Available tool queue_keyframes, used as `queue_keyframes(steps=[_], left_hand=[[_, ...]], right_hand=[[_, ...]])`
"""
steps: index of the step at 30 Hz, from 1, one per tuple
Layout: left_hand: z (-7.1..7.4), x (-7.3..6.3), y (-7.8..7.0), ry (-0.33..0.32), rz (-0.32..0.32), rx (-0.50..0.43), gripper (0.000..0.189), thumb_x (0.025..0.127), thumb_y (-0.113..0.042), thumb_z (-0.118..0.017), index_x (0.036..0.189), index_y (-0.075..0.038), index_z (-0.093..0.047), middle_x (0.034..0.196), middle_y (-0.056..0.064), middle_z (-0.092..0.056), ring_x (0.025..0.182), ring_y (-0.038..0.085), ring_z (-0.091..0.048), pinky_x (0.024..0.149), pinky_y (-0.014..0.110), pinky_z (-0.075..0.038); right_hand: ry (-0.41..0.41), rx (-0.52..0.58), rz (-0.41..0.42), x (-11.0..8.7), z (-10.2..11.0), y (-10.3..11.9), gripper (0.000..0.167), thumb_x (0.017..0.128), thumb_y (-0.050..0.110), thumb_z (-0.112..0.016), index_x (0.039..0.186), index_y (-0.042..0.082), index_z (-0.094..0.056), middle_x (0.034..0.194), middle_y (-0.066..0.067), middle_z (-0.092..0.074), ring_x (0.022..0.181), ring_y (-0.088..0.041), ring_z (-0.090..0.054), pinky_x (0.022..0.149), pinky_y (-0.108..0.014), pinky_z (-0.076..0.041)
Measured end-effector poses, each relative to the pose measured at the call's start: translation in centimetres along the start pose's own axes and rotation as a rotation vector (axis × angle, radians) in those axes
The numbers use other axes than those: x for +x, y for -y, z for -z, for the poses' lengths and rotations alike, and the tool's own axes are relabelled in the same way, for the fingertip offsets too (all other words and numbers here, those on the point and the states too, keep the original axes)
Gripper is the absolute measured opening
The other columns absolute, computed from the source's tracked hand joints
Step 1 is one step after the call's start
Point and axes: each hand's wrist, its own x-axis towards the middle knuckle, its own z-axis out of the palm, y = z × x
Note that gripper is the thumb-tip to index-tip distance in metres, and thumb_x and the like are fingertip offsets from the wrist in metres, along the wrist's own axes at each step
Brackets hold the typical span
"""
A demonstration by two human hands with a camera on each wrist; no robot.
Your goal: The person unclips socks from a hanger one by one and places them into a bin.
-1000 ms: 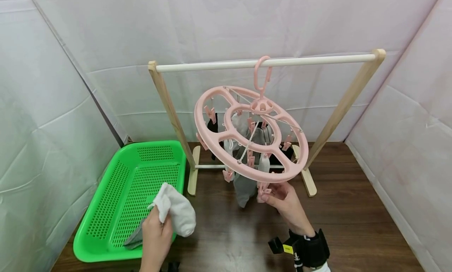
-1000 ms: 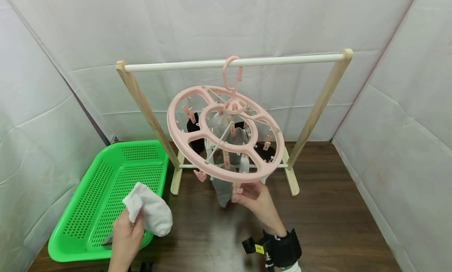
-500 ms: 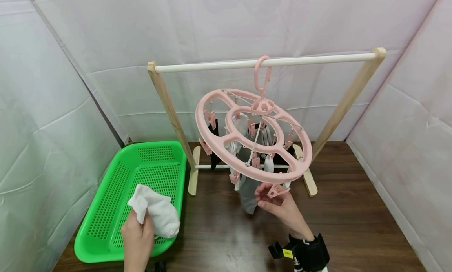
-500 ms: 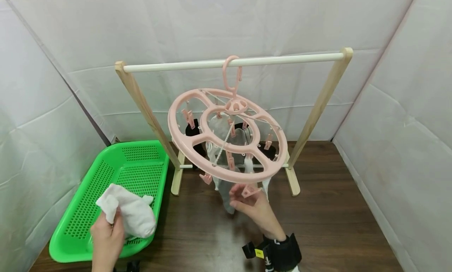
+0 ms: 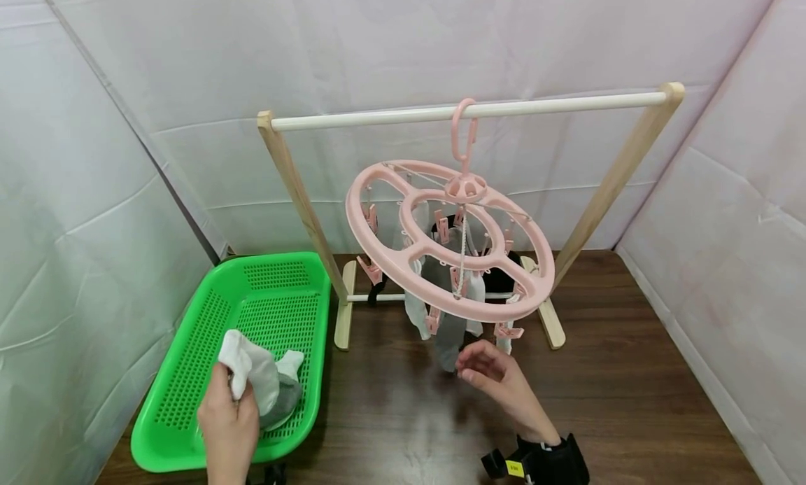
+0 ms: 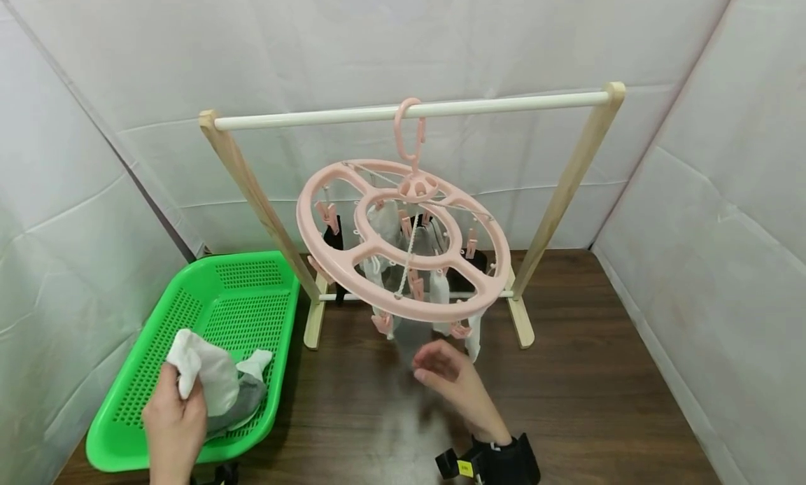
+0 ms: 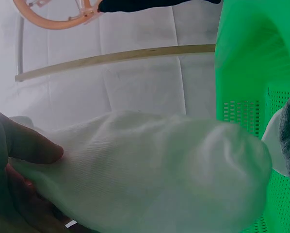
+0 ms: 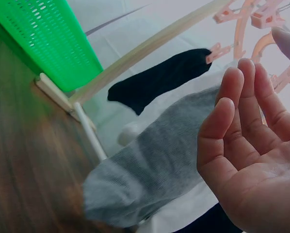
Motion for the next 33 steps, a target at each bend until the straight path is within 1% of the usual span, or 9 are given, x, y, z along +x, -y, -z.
queue_keyframes(steps=[6, 13, 16, 23, 26, 29, 30, 32, 33], left_hand=[[0.2, 0.1, 0.2, 0.026, 0.092, 0.03, 0.032, 0.085, 0.016, -0.054, 0.117, 0.013, -0.054, 0.103, 0.034, -0.061, 0.086, 0.052, -0.06, 0.062, 0.06, -0.044], [0.2, 0.2, -0.1, 0.047, 0.137, 0.025, 0.041, 0.084, 0.016, -0.056, 0.124, 0.008, -0.053, 0.11, 0.032, -0.061, 0.096, 0.049, -0.06, 0.071, 0.06, -0.046], [0.2, 0.2, -0.2, 0.046, 0.138, 0.022, 0.044, 0.081, 0.017, -0.056, 0.124, 0.007, -0.053, 0.11, 0.031, -0.062, 0.095, 0.047, -0.06, 0.071, 0.054, -0.042], [0.2, 0.2, -0.4, 0.005, 0.107, -0.005, 0.045, 0.08, 0.018, -0.05, 0.123, 0.007, -0.054, 0.106, 0.029, -0.061, 0.092, 0.04, -0.061, 0.066, 0.027, -0.033], [0.2, 0.2, -0.5, -0.021, 0.08, -0.021, 0.045, 0.079, 0.018, -0.048, 0.123, 0.008, -0.054, 0.109, 0.029, -0.058, 0.096, 0.04, -0.058, 0.068, 0.026, -0.033], [0.1, 0.2, -0.6, -0.032, 0.064, -0.04, 0.047, 0.079, 0.018, -0.048, 0.125, 0.007, -0.054, 0.117, 0.028, -0.056, 0.105, 0.043, -0.054, 0.078, 0.037, -0.04], [0.1, 0.2, -0.6, -0.035, 0.061, -0.049, 0.047, 0.079, 0.018, -0.048, 0.125, 0.007, -0.054, 0.12, 0.027, -0.056, 0.109, 0.045, -0.053, 0.083, 0.042, -0.041], [0.1, 0.3, -0.7, -0.04, 0.051, -0.05, 0.047, 0.08, 0.018, -0.049, 0.125, 0.006, -0.055, 0.123, 0.025, -0.056, 0.112, 0.044, -0.052, 0.092, 0.039, -0.041], [0.1, 0.3, -0.8, -0.044, 0.042, -0.054, 0.047, 0.079, 0.018, -0.05, 0.124, 0.006, -0.055, 0.122, 0.025, -0.056, 0.111, 0.044, -0.052, 0.092, 0.04, -0.041]], right_hand=[[0.0, 0.004, -0.105, -0.7, -0.2, -0.6, 0.022, 0.095, 0.002, -0.058, 0.111, -0.012, -0.052, 0.105, -0.027, -0.058, 0.094, -0.02, -0.062, 0.082, -0.03, -0.05], [-0.013, 0.003, -0.116, -0.8, -0.2, -0.9, 0.021, 0.096, 0.002, -0.057, 0.11, -0.013, -0.051, 0.101, -0.012, -0.061, 0.092, -0.017, -0.062, 0.082, -0.03, -0.051], [-0.023, 0.002, -0.12, -0.9, -0.2, -0.8, 0.021, 0.096, 0.002, -0.057, 0.109, -0.013, -0.051, 0.1, -0.012, -0.061, 0.091, -0.015, -0.062, 0.081, -0.029, -0.051], [-0.025, -0.002, -0.119, -1.0, -0.1, -1.0, 0.022, 0.096, 0.003, -0.057, 0.109, -0.014, -0.051, 0.102, -0.02, -0.06, 0.091, -0.017, -0.062, 0.082, -0.03, -0.051], [-0.032, -0.005, -0.135, -1.1, -0.1, -1.1, 0.022, 0.096, 0.004, -0.058, 0.109, -0.013, -0.052, 0.102, -0.023, -0.059, 0.091, -0.016, -0.062, 0.082, -0.03, -0.051], [-0.043, -0.018, -0.143, -1.0, -0.1, -1.0, 0.022, 0.096, 0.004, -0.058, 0.109, -0.012, -0.053, 0.101, -0.025, -0.059, 0.09, -0.015, -0.062, 0.08, -0.029, -0.051], [-0.043, -0.036, -0.135, -1.0, 0.0, -1.0, 0.021, 0.096, 0.004, -0.058, 0.108, -0.012, -0.053, 0.1, -0.023, -0.06, 0.09, -0.015, -0.062, 0.08, -0.029, -0.051], [-0.044, -0.094, -0.107, -0.8, 0.1, -0.9, 0.017, 0.095, 0.003, -0.058, 0.106, -0.009, -0.055, 0.099, -0.019, -0.062, 0.088, -0.015, -0.063, 0.077, -0.03, -0.052], [-0.044, -0.124, -0.094, -0.7, 0.2, -0.8, 0.015, 0.095, 0.003, -0.059, 0.106, -0.008, -0.056, 0.098, -0.019, -0.062, 0.087, -0.015, -0.063, 0.076, -0.03, -0.052]])
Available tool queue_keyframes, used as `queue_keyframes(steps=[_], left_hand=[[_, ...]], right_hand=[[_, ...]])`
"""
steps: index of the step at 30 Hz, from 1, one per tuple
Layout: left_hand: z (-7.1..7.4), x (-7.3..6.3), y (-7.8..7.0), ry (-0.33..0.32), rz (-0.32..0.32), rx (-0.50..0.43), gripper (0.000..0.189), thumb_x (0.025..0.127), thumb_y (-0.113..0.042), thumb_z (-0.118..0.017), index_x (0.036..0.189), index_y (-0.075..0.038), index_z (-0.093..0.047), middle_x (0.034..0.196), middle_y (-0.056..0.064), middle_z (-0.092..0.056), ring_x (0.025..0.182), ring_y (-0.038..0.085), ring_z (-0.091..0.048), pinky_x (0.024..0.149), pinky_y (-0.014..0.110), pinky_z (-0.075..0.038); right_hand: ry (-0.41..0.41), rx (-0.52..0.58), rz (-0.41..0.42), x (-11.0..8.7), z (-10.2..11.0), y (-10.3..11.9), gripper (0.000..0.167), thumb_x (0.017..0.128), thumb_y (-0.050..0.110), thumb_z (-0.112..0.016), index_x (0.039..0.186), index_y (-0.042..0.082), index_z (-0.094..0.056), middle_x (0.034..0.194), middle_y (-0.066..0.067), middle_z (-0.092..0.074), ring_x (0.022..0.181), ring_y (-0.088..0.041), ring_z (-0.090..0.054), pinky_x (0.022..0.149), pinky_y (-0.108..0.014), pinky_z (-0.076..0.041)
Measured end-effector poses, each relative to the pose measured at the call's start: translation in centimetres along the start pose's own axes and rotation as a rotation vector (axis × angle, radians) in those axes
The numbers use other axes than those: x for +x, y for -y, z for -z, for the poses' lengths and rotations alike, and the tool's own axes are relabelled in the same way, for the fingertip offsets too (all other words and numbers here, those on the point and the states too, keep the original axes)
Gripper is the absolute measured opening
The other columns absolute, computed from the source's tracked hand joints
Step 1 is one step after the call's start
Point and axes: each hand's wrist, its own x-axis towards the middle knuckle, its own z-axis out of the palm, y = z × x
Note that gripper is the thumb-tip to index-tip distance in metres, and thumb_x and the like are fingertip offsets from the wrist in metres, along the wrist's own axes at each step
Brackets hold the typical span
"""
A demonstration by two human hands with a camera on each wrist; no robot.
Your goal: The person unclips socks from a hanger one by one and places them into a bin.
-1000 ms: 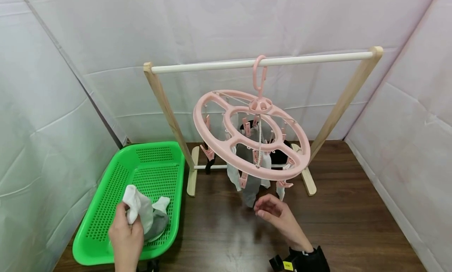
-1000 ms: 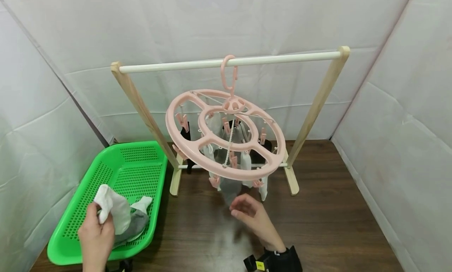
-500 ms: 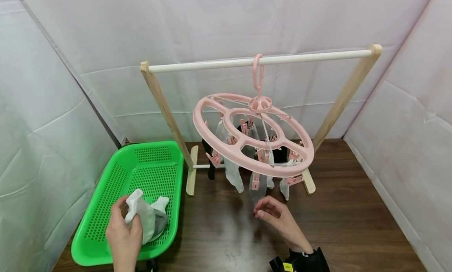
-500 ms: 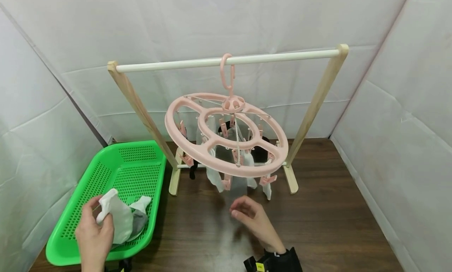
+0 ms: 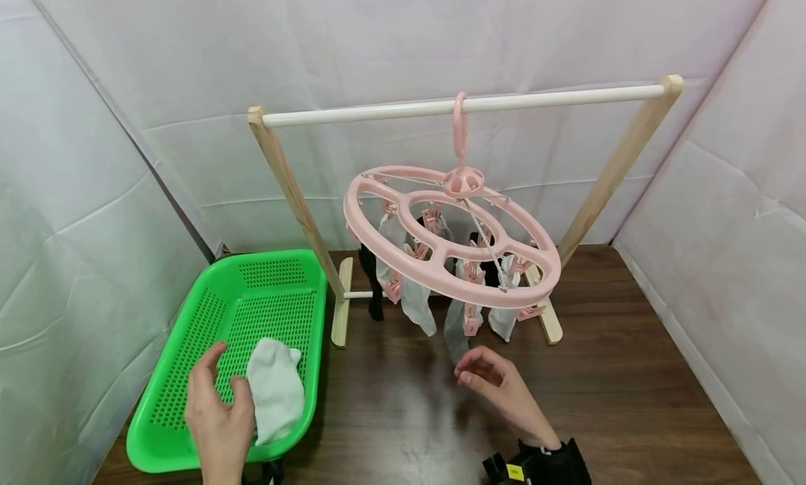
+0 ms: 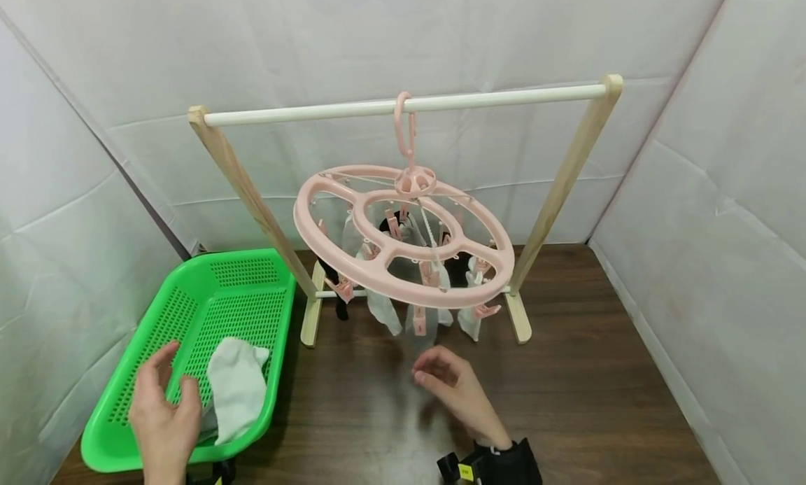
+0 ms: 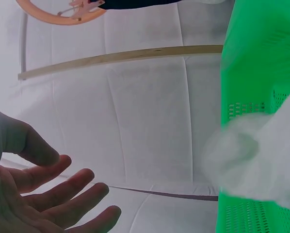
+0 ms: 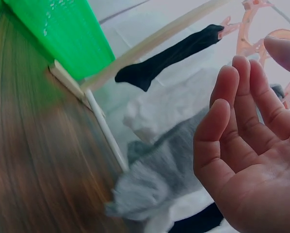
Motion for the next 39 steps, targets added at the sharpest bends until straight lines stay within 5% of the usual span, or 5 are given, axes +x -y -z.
queue_keyframes(steps=[4, 10, 19, 30, 39], left_hand=[[-0.1, -0.1, 0.1, -0.007, -0.029, 0.0, 0.044, 0.08, 0.017, -0.053, 0.122, 0.006, -0.058, 0.119, 0.024, -0.059, 0.108, 0.041, -0.055, 0.09, 0.021, -0.037], [-0.4, -0.3, 0.3, 0.001, -0.064, -0.016, 0.043, 0.079, 0.019, -0.056, 0.12, 0.006, -0.059, 0.115, 0.025, -0.06, 0.103, 0.042, -0.056, 0.086, 0.027, -0.037], [-0.9, -0.5, 0.1, 0.009, -0.124, -0.033, 0.041, 0.076, 0.019, -0.056, 0.115, 0.007, -0.06, 0.108, 0.025, -0.061, 0.09, 0.034, -0.054, 0.074, 0.034, -0.036], [-1.1, -1.2, -0.9, 0.066, -0.143, -0.055, 0.039, 0.078, 0.018, -0.056, 0.115, 0.007, -0.058, 0.112, 0.025, -0.06, 0.099, 0.036, -0.057, 0.077, 0.036, -0.039], [-1.7, -2.0, -1.7, 0.118, -0.135, -0.08, 0.042, 0.076, 0.018, -0.06, 0.116, 0.005, -0.059, 0.114, 0.022, -0.061, 0.099, 0.029, -0.058, 0.075, 0.025, -0.04]], right_hand=[[-0.006, -0.119, 0.072, 0.3, 0.4, 0.4, 0.01, 0.095, 0.001, -0.059, 0.104, -0.002, -0.059, 0.096, -0.015, -0.064, 0.084, -0.02, -0.063, 0.071, -0.03, -0.052], [-0.009, -0.137, 0.092, 0.3, 0.7, 1.1, 0.011, 0.095, 0.002, -0.059, 0.106, -0.001, -0.059, 0.098, -0.025, -0.061, 0.084, -0.02, -0.062, 0.071, -0.029, -0.05], [-0.014, -0.149, 0.096, 0.7, 0.3, 1.6, 0.014, 0.094, 0.002, -0.061, 0.108, -0.001, -0.06, 0.102, -0.021, -0.062, 0.09, -0.02, -0.062, 0.076, -0.029, -0.051], [0.011, -0.154, 0.087, 1.7, -0.9, 2.3, 0.016, 0.093, 0.003, -0.062, 0.11, 0.0, -0.061, 0.108, -0.022, -0.061, 0.093, -0.022, -0.061, 0.073, -0.029, -0.05], [-0.035, -0.188, 0.238, 2.6, -1.9, 3.4, 0.03, 0.094, -0.002, -0.06, 0.124, -0.002, -0.056, 0.125, -0.021, -0.054, 0.113, -0.023, -0.053, 0.087, -0.029, -0.048]])
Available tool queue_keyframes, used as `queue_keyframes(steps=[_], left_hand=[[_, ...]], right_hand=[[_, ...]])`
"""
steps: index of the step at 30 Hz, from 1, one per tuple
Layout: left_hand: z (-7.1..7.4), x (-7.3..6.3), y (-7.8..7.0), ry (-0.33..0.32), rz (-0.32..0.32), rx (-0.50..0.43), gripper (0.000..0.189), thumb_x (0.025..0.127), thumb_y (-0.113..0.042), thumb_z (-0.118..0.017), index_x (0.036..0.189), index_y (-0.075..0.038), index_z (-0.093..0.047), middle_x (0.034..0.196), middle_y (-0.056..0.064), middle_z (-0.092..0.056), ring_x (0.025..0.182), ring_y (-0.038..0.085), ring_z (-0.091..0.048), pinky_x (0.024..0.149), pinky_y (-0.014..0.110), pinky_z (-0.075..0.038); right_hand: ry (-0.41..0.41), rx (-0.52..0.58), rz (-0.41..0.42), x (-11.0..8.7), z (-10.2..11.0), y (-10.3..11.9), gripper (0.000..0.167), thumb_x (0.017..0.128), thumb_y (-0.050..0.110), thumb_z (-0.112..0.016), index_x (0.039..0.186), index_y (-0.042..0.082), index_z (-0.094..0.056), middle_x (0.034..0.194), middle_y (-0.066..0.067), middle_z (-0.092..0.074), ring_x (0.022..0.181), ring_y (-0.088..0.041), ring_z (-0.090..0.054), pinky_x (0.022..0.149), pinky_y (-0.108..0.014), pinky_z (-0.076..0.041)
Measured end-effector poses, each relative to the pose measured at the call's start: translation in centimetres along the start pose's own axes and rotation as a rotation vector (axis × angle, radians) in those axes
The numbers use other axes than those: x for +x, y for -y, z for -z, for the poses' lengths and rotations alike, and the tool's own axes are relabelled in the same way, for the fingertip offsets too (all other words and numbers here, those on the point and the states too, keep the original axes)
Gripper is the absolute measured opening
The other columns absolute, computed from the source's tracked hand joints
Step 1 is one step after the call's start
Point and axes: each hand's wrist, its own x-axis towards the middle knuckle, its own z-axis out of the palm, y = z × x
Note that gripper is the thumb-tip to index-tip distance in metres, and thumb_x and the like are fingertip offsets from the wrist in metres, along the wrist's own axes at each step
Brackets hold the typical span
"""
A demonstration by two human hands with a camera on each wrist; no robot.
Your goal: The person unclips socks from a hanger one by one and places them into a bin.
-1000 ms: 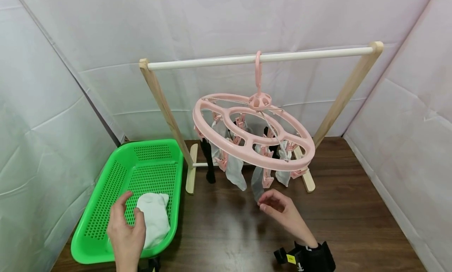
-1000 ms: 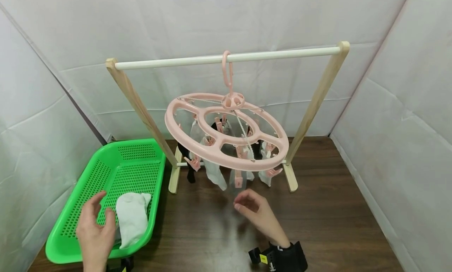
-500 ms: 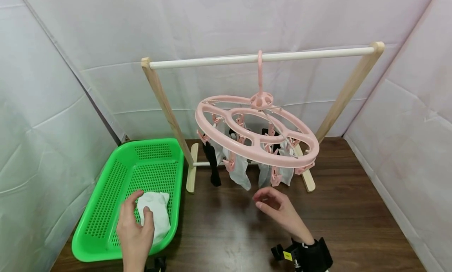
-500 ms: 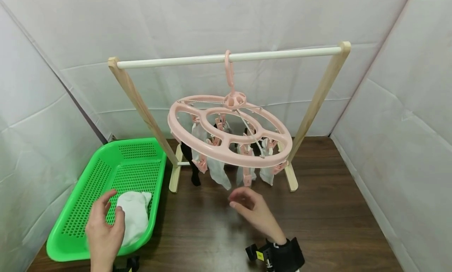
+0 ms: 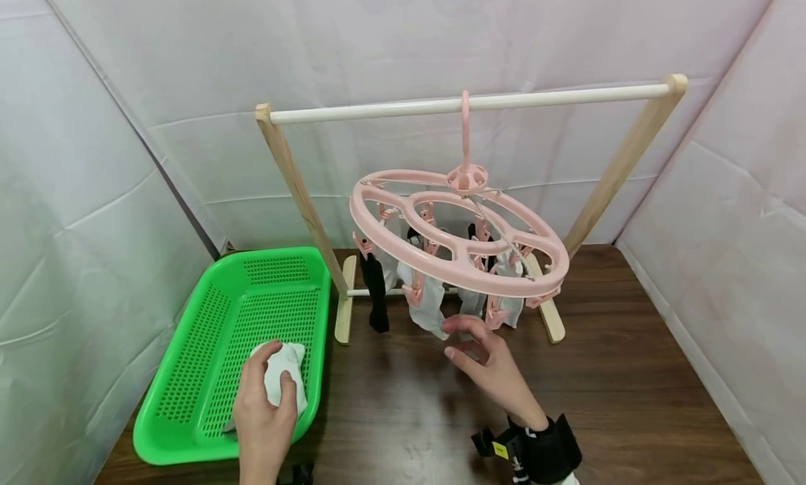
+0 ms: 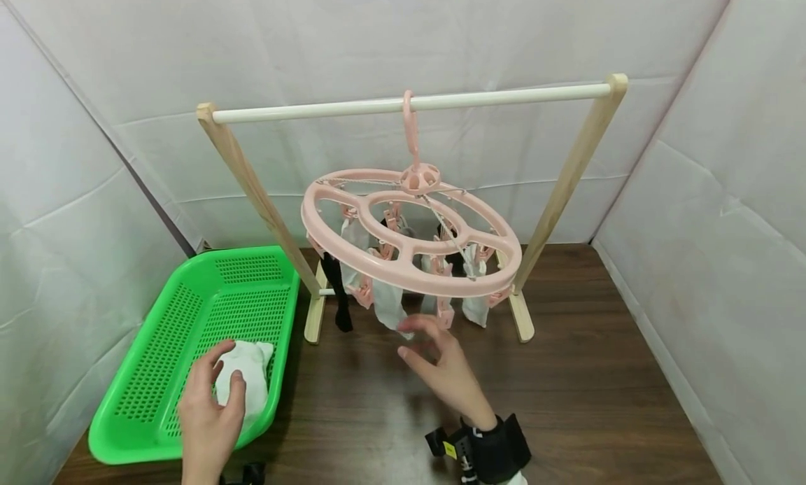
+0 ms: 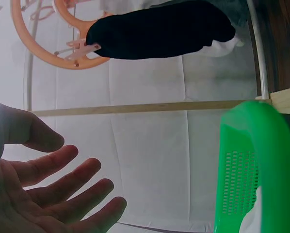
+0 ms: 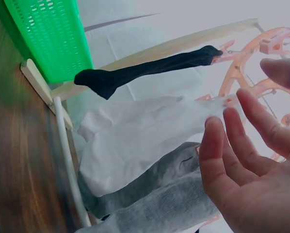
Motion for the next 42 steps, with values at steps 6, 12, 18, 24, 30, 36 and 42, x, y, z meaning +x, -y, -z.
queue_keyframes(steps=[6, 12, 18, 24, 30, 36, 42], left_hand=[[-0.3, -0.4, 0.0, -0.007, -0.015, 0.001, 0.043, 0.076, 0.018, -0.06, 0.116, 0.004, -0.06, 0.116, 0.021, -0.061, 0.105, 0.035, -0.058, 0.079, 0.035, -0.041], [-0.4, -0.6, 0.0, 0.001, -0.017, -0.004, 0.044, 0.075, 0.019, -0.06, 0.116, 0.003, -0.06, 0.117, 0.02, -0.061, 0.105, 0.033, -0.057, 0.083, 0.027, -0.04], [-0.8, -0.8, -0.1, 0.005, -0.047, -0.031, 0.044, 0.074, 0.021, -0.059, 0.115, 0.006, -0.06, 0.113, 0.021, -0.061, 0.102, 0.031, -0.057, 0.088, 0.014, -0.035], [-1.0, -1.0, 0.0, 0.014, -0.061, -0.041, 0.043, 0.075, 0.02, -0.058, 0.115, 0.006, -0.059, 0.113, 0.021, -0.062, 0.101, 0.029, -0.057, 0.088, 0.013, -0.035], [-1.2, -1.1, 0.0, 0.024, -0.069, -0.049, 0.044, 0.074, 0.021, -0.058, 0.115, 0.005, -0.059, 0.112, 0.02, -0.062, 0.102, 0.027, -0.056, 0.09, 0.011, -0.033], [-1.4, -1.3, 0.1, 0.028, -0.066, -0.062, 0.045, 0.074, 0.021, -0.058, 0.115, 0.004, -0.06, 0.113, 0.019, -0.063, 0.104, 0.025, -0.056, 0.091, 0.011, -0.034], [-1.5, -1.5, 0.1, 0.05, -0.05, -0.046, 0.046, 0.073, 0.023, -0.06, 0.115, 0.004, -0.06, 0.113, 0.018, -0.062, 0.105, 0.026, -0.056, 0.091, 0.01, -0.033]], right_hand=[[-0.041, -0.028, 0.102, 0.6, -0.2, 0.6, 0.041, 0.091, -0.011, -0.058, 0.131, -0.007, -0.051, 0.132, -0.023, -0.05, 0.119, -0.023, -0.05, 0.088, -0.029, -0.048], [-0.087, -0.062, 0.119, 0.8, -0.3, 0.6, 0.055, 0.09, -0.013, -0.057, 0.142, -0.003, -0.043, 0.146, -0.02, -0.039, 0.129, -0.017, -0.042, 0.095, -0.029, -0.044], [-0.117, -0.098, 0.096, 1.2, -0.6, 0.4, 0.061, 0.092, -0.01, -0.058, 0.147, 0.0, -0.035, 0.149, -0.021, -0.034, 0.135, -0.021, -0.036, 0.101, -0.031, -0.038], [-0.141, -0.106, 0.07, 2.5, -0.9, 1.7, 0.061, 0.093, -0.007, -0.057, 0.148, -0.004, -0.03, 0.147, -0.026, -0.034, 0.134, -0.035, -0.034, 0.104, -0.032, -0.036], [-0.133, -0.075, 0.197, 4.0, 0.3, -7.3, 0.067, 0.096, 0.006, -0.06, 0.153, 0.01, -0.025, 0.155, -0.012, -0.026, 0.14, -0.03, -0.028, 0.109, -0.041, -0.028], [-0.119, -0.091, 0.284, 6.2, 1.2, -15.9, 0.074, 0.093, 0.003, -0.063, 0.154, 0.013, -0.022, 0.158, -0.009, -0.021, 0.142, -0.031, -0.022, 0.111, -0.044, -0.024], [-0.104, -0.18, 0.328, 7.2, 0.3, -10.6, 0.069, 0.094, 0.007, -0.063, 0.152, 0.006, -0.027, 0.155, -0.014, -0.027, 0.138, -0.033, -0.031, 0.108, -0.044, -0.031]])
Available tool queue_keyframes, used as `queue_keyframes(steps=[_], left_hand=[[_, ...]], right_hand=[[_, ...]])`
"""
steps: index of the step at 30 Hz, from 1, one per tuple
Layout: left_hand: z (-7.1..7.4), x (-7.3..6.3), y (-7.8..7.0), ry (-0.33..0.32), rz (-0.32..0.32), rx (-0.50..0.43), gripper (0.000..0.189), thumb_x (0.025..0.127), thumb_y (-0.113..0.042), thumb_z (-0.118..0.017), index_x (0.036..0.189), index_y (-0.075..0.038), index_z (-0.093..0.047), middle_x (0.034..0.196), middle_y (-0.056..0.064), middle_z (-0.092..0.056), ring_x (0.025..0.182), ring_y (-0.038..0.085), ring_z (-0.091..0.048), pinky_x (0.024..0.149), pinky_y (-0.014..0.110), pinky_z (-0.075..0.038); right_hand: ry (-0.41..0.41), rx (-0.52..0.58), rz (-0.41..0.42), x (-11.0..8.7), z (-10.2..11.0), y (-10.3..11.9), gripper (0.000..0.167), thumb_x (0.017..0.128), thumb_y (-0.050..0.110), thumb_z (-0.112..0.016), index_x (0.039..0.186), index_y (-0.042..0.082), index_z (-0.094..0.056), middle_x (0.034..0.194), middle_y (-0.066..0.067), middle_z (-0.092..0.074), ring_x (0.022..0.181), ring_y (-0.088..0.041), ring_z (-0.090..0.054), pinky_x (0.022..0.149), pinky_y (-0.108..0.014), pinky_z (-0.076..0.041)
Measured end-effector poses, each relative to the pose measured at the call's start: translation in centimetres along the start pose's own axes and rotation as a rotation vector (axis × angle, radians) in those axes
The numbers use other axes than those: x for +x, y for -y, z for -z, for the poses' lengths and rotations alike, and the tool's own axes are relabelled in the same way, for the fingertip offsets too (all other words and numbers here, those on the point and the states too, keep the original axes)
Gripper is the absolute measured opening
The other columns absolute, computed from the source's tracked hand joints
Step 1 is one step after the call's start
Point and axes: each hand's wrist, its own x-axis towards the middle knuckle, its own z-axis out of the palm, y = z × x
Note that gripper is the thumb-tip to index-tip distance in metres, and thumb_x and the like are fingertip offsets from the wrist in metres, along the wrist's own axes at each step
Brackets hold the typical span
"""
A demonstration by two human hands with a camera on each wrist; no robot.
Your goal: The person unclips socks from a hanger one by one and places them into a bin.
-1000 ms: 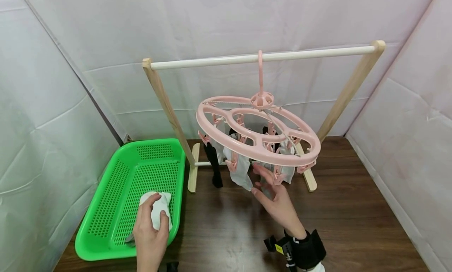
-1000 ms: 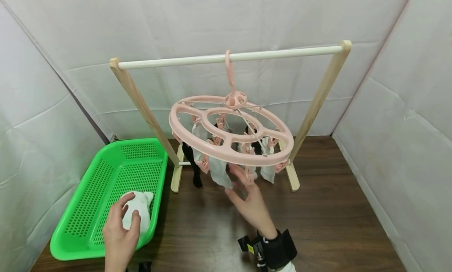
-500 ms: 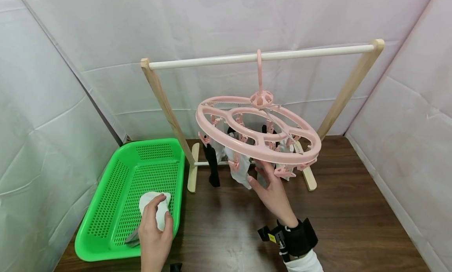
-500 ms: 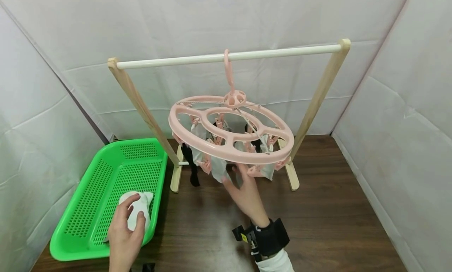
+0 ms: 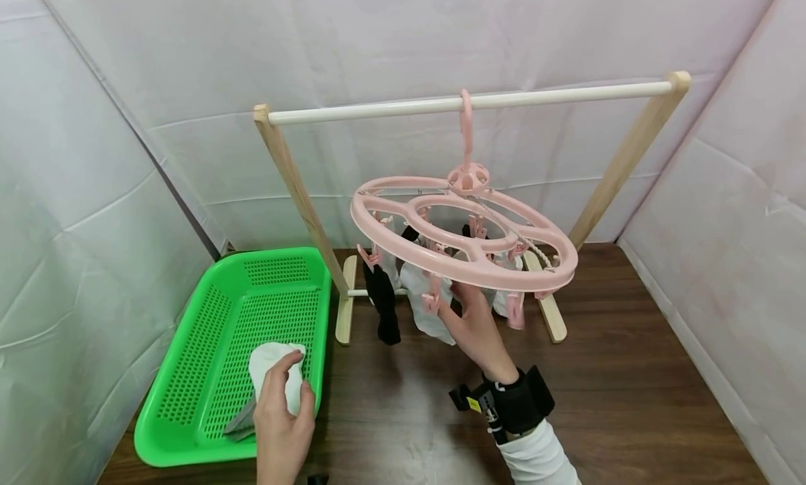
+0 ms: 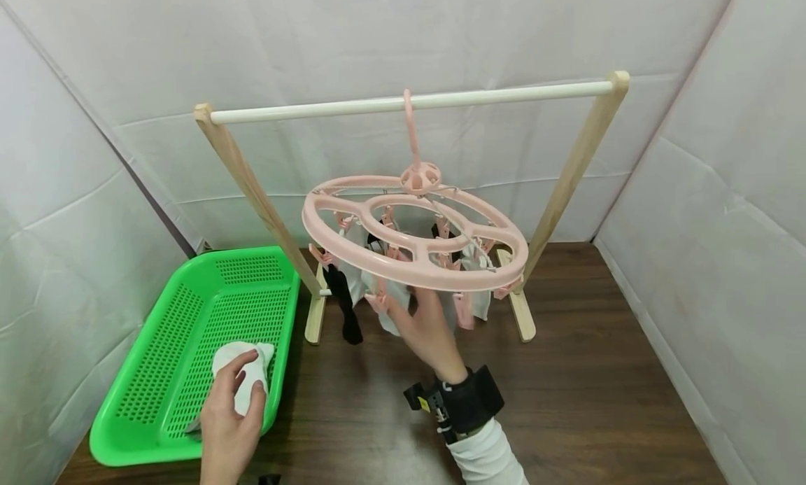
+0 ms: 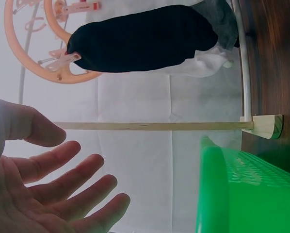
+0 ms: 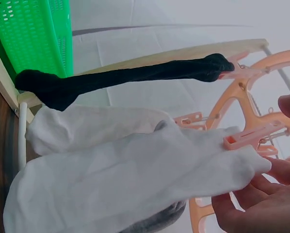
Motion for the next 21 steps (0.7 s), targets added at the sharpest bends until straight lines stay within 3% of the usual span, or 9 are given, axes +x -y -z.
queue_keyframes(steps=[2, 3, 7, 11, 17, 21], left_hand=[[0.0, -0.1, 0.0, 0.013, 0.018, 0.01, 0.047, 0.073, 0.023, -0.06, 0.116, 0.004, -0.059, 0.113, 0.019, -0.062, 0.106, 0.027, -0.056, 0.092, 0.008, -0.032], [0.0, -0.1, 0.0, 0.02, 0.027, 0.012, 0.047, 0.073, 0.023, -0.061, 0.116, 0.004, -0.059, 0.113, 0.019, -0.062, 0.106, 0.027, -0.056, 0.092, 0.008, -0.032], [-0.1, -0.1, -0.2, 0.041, 0.061, 0.012, 0.046, 0.075, 0.022, -0.061, 0.118, 0.004, -0.058, 0.113, 0.018, -0.062, 0.107, 0.028, -0.056, 0.091, 0.007, -0.031], [-0.4, -0.1, -0.3, 0.048, 0.054, 0.0, 0.046, 0.076, 0.021, -0.06, 0.118, 0.004, -0.058, 0.113, 0.018, -0.062, 0.108, 0.029, -0.057, 0.092, 0.008, -0.032], [-1.4, -0.3, -0.8, 0.118, 0.033, -0.015, 0.045, 0.077, 0.02, -0.061, 0.119, 0.003, -0.058, 0.115, 0.018, -0.062, 0.109, 0.032, -0.058, 0.088, 0.036, -0.045], [-2.2, -0.4, -1.2, 0.18, 0.034, -0.038, 0.045, 0.079, 0.018, -0.062, 0.121, 0.001, -0.057, 0.117, 0.016, -0.061, 0.112, 0.032, -0.058, 0.084, 0.048, -0.048]], right_hand=[[0.004, 0.02, -0.016, 0.8, 0.0, 2.7, 0.066, 0.096, 0.007, -0.061, 0.152, 0.006, -0.026, 0.155, -0.014, -0.026, 0.139, -0.033, -0.03, 0.109, -0.044, -0.029], [-0.001, 0.028, -0.01, 0.8, 0.0, 1.9, 0.068, 0.096, 0.008, -0.061, 0.153, 0.008, -0.025, 0.156, -0.012, -0.024, 0.14, -0.031, -0.028, 0.109, -0.04, -0.029], [-0.003, 0.152, -0.007, 2.3, 0.0, 4.6, 0.072, 0.095, 0.002, -0.059, 0.155, 0.009, -0.018, 0.158, -0.012, -0.019, 0.142, -0.031, -0.024, 0.11, -0.041, -0.029], [0.017, 0.219, -0.002, 3.1, 0.1, 5.7, 0.071, 0.096, 0.001, -0.058, 0.154, 0.009, -0.019, 0.157, -0.013, -0.019, 0.142, -0.031, -0.023, 0.11, -0.042, -0.027], [0.012, 0.257, -0.042, 4.3, 0.2, 9.7, 0.06, 0.098, 0.013, -0.057, 0.15, 0.008, -0.028, 0.153, -0.015, -0.027, 0.14, -0.028, -0.028, 0.111, -0.042, -0.026], [-0.009, 0.236, -0.079, 5.5, 0.3, 12.1, 0.05, 0.096, 0.002, -0.058, 0.14, -0.006, -0.036, 0.139, -0.024, -0.038, 0.132, -0.029, -0.041, 0.106, -0.044, -0.035]])
